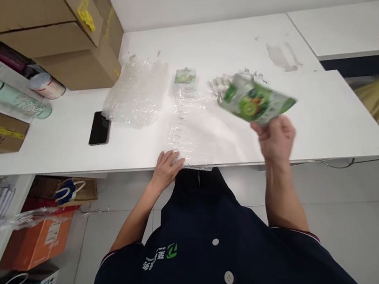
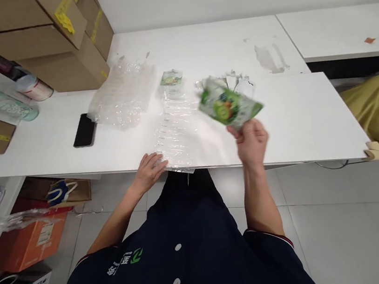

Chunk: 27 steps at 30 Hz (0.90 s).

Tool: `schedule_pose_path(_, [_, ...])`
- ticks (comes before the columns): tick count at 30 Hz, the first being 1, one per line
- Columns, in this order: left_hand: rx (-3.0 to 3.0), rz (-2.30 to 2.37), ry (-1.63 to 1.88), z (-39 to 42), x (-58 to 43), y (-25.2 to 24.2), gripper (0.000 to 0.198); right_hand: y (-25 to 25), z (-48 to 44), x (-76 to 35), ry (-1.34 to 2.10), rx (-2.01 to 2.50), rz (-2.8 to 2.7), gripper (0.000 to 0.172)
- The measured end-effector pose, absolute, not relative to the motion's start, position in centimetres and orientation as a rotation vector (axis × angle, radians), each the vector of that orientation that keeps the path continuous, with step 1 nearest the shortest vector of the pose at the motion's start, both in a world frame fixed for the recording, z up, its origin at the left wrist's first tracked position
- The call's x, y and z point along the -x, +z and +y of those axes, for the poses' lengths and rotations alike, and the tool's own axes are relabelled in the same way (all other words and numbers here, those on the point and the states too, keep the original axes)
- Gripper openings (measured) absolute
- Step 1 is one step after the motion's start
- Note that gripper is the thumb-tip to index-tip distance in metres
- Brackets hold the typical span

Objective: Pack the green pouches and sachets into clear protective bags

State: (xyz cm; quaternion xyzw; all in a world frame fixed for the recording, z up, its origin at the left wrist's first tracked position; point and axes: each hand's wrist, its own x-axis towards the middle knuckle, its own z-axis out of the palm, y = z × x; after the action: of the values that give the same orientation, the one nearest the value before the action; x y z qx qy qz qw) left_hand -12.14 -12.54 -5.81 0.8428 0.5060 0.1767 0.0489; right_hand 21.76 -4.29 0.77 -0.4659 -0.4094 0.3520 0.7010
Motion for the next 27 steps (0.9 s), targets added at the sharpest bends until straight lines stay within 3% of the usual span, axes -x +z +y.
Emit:
schedule_pose_path(4, [-2.685, 1.499, 0.794, -12.6, 12.5, -7.0, 0.02, -1.8, -5.8, -14.6, 1.093, 0.877, -1.287, 0.022])
schedule_pose_path(13, [-2.621, 1.565, 1.04, -14.2, 12.6, -8.9, 0.014, -5.9, -4.1, -12.3, 0.945, 0.291, -2.193, 0.027])
schedule_pose_path(21, [-2.619, 1.746, 1.104, -14.1, 13.7, -9.0, 0.009, -5.3, -2.3, -15.0, 0.921, 0.392, -2.452, 0.026])
schedule_pose_path(27, [-2.745, 1.3, 1.05, -12.9, 14.4, -8.0, 0.007, -3.6, -4.5, -14.6, 0.759, 0.578, -2.616, 0.032])
